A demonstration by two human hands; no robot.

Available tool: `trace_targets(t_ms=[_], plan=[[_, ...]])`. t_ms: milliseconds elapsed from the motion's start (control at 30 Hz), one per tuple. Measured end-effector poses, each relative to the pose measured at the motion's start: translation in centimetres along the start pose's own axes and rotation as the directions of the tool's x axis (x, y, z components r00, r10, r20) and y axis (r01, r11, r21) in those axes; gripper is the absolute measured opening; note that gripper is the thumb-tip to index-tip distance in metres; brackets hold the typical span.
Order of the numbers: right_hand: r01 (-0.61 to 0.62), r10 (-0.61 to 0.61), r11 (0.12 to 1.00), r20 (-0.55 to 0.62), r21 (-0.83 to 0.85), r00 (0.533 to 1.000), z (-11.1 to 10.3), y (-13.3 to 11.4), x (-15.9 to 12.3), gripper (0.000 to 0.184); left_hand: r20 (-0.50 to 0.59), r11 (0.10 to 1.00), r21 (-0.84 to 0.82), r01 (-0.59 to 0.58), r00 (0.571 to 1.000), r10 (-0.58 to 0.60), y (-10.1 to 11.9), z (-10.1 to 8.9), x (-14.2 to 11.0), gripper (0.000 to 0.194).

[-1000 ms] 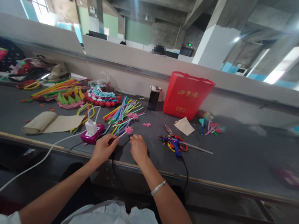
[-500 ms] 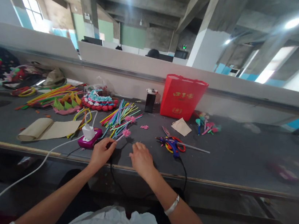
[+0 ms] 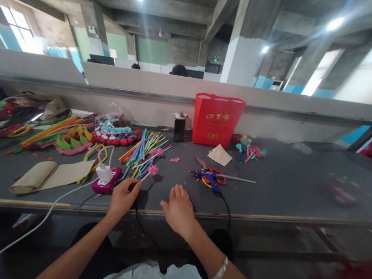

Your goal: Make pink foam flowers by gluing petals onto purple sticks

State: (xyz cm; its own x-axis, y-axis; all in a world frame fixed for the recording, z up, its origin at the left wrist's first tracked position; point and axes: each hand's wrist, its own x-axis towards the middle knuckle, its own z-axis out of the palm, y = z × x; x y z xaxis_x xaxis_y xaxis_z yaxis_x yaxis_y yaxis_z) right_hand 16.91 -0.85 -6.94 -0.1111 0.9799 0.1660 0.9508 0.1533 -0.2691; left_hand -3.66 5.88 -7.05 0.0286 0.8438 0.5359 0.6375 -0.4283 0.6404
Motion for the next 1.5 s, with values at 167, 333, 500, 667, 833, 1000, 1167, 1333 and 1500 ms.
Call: trace_targets(t_ms=[167,333,500,667,833,1000,1167,1333,1500], plan=[[-0.041,0.041,0.999,-0.025,0.017,0.999,-1.7,2.7,-1.5,0.061,-0.010,1.000,0.005,-0.003,1.000,0.003,0.2,0.0,0.1,0.022],[-0.130,0.131,0.991,-0.048,0.033,0.990,-1.1,3.9,2.8,0.071,0.002,1.000,0.023,-0.007,1.000,0.007,0.2,0.0,0.1,0.023],[0.025,-0.028,0.996,0.037,0.088,0.999,0.4,1.1,2.3,0.076,0.010,1.000,0.029,-0.003,1.000,0.003,0.2,0.0,0.1,0.023],[0.074,-0.084,0.991,0.085,0.115,0.993,-0.7,1.3,1.3,0.077,0.000,1.000,0.020,-0.006,1.000,0.006,0.1,-0.1,0.1,0.023],[-0.144,0.143,0.989,0.029,0.045,0.989,-0.5,2.7,4.2,0.088,0.005,1.000,0.017,-0.001,1.000,0.001,0.0,0.0,0.1,0.023],[-0.081,0.079,0.996,0.039,0.038,0.996,0.0,1.0,4.7,0.082,0.006,1.000,0.017,0.003,1.000,-0.003,0.3,0.0,0.2,0.023],[-0.029,0.028,0.999,0.025,0.031,0.999,-0.5,1.1,2.7,0.078,0.000,1.000,0.013,0.003,1.000,-0.003,0.6,-0.2,0.1,0.023],[-0.090,0.090,0.996,-0.016,0.005,0.996,-0.4,2.3,3.3,0.082,0.008,1.000,0.019,0.000,1.000,0.000,0.2,-0.1,0.1,0.023],[-0.022,0.023,1.000,-0.032,0.010,0.999,-1.4,2.9,2.3,0.059,0.016,1.000,0.020,-0.003,1.000,0.002,0.2,0.0,0.1,0.023]])
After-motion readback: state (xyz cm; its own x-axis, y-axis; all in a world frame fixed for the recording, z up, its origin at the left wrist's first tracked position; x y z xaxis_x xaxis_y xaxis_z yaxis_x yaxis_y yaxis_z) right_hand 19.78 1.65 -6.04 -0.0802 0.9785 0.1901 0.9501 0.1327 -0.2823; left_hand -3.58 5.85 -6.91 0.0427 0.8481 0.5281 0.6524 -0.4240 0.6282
